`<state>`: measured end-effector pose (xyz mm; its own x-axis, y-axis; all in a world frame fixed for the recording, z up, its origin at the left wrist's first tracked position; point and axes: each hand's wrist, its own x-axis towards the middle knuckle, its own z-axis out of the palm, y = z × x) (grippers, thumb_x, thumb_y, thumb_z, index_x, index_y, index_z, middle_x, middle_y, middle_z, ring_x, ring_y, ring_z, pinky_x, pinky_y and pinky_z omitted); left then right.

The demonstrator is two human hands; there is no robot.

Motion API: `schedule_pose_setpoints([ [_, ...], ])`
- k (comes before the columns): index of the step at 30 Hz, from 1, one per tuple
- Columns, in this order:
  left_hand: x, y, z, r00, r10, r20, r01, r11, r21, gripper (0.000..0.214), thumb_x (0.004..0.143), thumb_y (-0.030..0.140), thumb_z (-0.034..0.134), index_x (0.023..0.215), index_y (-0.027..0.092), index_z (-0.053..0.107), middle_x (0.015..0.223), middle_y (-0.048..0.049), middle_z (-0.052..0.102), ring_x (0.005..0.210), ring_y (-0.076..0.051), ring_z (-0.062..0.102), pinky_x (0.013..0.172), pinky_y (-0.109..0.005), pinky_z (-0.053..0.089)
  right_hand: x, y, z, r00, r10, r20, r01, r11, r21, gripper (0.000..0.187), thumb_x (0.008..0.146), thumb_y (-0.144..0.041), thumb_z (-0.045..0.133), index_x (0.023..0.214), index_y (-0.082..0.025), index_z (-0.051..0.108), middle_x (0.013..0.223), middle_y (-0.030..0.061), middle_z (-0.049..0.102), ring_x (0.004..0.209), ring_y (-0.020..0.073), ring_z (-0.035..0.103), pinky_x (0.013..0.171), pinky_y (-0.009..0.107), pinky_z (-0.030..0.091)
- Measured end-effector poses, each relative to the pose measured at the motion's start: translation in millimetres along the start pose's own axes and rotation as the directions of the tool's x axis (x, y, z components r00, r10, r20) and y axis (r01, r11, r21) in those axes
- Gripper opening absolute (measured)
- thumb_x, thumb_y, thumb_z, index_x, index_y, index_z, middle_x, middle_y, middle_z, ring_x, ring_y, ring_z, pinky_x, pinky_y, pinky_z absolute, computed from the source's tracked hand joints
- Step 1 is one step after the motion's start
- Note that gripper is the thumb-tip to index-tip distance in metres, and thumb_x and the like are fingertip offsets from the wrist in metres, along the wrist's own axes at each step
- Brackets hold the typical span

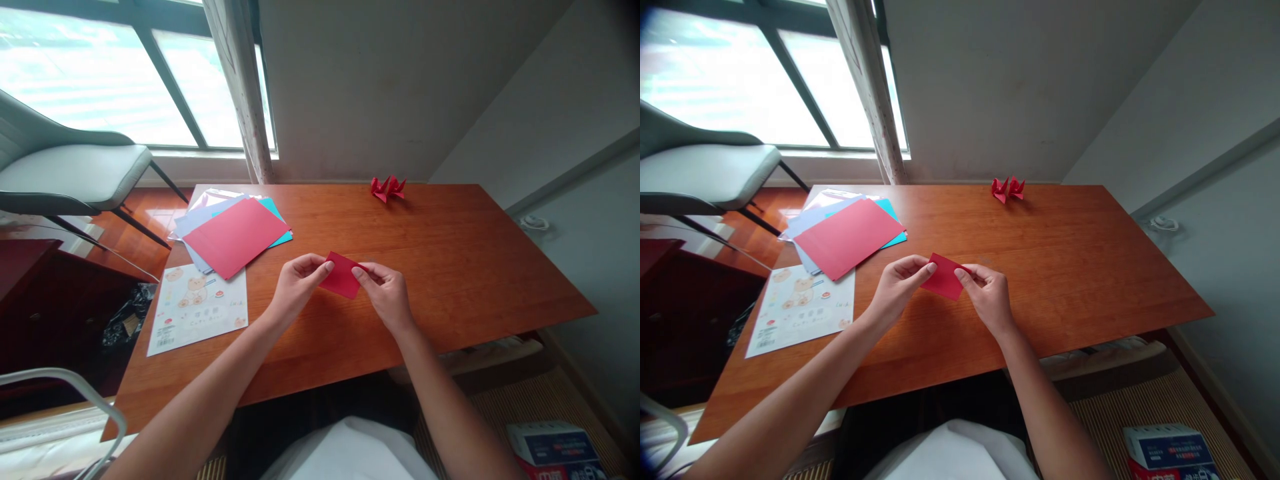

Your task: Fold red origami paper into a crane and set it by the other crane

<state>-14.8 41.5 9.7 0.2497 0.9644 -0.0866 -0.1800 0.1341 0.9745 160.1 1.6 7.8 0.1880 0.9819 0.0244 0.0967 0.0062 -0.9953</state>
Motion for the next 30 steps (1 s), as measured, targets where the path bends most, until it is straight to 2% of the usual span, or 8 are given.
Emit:
schedule_pose_setpoints([
  [9, 0, -1, -2.8, 0.999, 0.029, 0.030, -0.030, 0.999, 0.039, 0.030, 0.078, 0.046, 0.075, 0.079, 0.016, 0.072, 0.076, -0.0035, 0.071, 0.069, -0.016, 0.062, 0.063, -0.025, 0.048, 0, 1, -3, 0.999, -0.016, 0.030, 0.017, 0.999, -0.038, 0.029, 0.083, -0.048, 0.070, 0.090, -0.021, 0.075, 0.088, 0.0057, 0.077, 0.080, 0.0234, 0.071, 0.072, 0.033, 0.058],
  [14, -2, -3, -2.7, 0.993, 0.053, 0.105, -0.068, 0.987, 0.144, 0.028, 0.082, 0.044, 0.072, 0.080, 0.015, 0.072, 0.075, -0.0041, 0.069, 0.069, -0.017, 0.061, 0.063, -0.025, 0.048, 9, -15, -9, 0.989, -0.095, 0.111, 0.115, 0.976, -0.186, 0.021, 0.085, -0.040, 0.068, 0.096, -0.022, 0.074, 0.098, 0.0060, 0.076, 0.090, 0.0232, 0.070, 0.079, 0.033, 0.055],
  [20, -5, -5, -1.5, 0.969, 0.108, 0.222, -0.174, 0.937, 0.302, 0.026, 0.087, 0.041, 0.066, 0.082, 0.016, 0.073, 0.076, -0.0042, 0.070, 0.071, -0.017, 0.061, 0.066, -0.025, 0.047, 17, -29, -7, 0.937, -0.170, 0.304, 0.258, 0.925, -0.279, 0.016, 0.088, -0.034, 0.063, 0.087, -0.023, 0.075, 0.088, 0.0033, 0.075, 0.081, 0.0205, 0.069, 0.071, 0.031, 0.053],
  [30, -5, -3, -3.4, 0.956, 0.110, 0.271, -0.210, 0.903, 0.375, 0.025, 0.090, 0.037, 0.063, 0.085, 0.015, 0.071, 0.076, -0.0039, 0.068, 0.070, -0.015, 0.057, 0.065, -0.024, 0.044, 12, -21, -10, 0.945, -0.168, 0.281, 0.239, 0.940, -0.244, 0.015, 0.088, -0.034, 0.067, 0.086, -0.021, 0.074, 0.086, 0.0043, 0.074, 0.081, 0.0200, 0.068, 0.070, 0.029, 0.052],
])
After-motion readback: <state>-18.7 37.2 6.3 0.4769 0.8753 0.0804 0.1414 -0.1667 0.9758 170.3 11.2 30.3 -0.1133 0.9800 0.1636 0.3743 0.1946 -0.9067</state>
